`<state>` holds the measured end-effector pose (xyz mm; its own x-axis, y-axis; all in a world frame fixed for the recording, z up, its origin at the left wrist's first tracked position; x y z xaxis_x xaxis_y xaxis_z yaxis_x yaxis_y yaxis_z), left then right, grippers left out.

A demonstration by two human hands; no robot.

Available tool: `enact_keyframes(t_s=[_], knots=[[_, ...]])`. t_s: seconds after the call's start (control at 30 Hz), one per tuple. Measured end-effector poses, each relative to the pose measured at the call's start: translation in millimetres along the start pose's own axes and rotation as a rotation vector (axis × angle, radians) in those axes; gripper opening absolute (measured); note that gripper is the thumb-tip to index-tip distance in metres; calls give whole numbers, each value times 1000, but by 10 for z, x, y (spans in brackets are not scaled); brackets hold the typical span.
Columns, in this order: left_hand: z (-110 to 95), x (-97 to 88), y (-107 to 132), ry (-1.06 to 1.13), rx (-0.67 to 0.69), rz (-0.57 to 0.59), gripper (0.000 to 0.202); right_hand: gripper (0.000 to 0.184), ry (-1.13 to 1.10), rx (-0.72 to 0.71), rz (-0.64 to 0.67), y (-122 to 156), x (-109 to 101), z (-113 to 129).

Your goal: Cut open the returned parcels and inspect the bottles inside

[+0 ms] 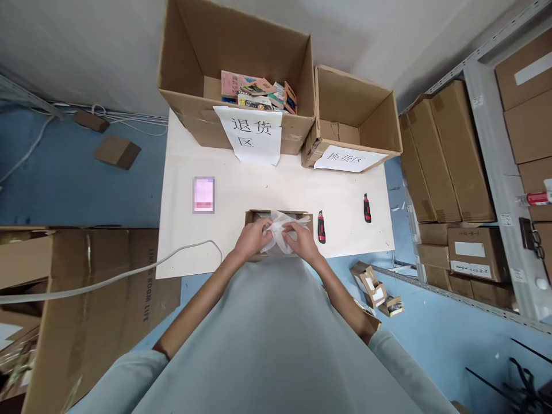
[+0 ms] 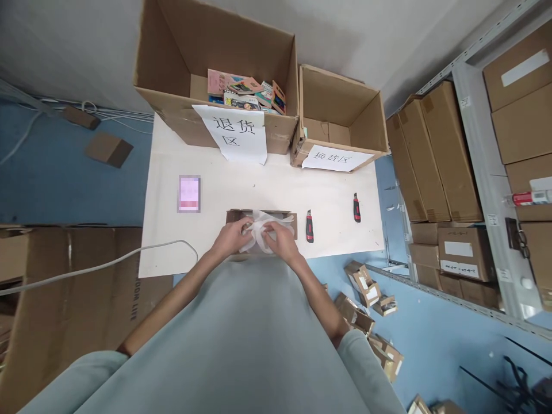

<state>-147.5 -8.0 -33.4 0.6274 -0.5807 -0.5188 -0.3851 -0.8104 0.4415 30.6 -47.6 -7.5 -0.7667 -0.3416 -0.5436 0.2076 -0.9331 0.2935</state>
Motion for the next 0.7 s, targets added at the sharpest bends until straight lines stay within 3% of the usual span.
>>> enact_keyframes(t_s=[0.1,0.2,0.27,0.4,0.6,0.7], knots=[[114,4,-84,-399,-109,10,33,73,140,74,114,-70,203,-92],[127,48,-137,-489,-139,39,41,103,356,157,273,-119,399,-177],[89,90,-150,-438,-96,30,44,96,458,213,345,-159,481,-231],[23,228,-124,-336,14,57,50,45,556,245,330,-326,524,-277],[49,405,-27,-225,112,22,46,37,606,314,286,-658,569,-386],[85,346,74,-159,186,-119,42,45,624,340,278,-638,537,-399]])
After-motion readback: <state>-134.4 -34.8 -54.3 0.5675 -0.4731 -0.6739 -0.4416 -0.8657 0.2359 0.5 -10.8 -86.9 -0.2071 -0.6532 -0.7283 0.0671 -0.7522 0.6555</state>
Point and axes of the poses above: each hand's wrist, its own y-axis away from the middle knuckle, its own x-axis out of the palm, z = x × y, the point moved 7 cm from there along -y, towards the middle knuckle, and after that the axes turned 3 degrees about z, right-handed, at the moved point
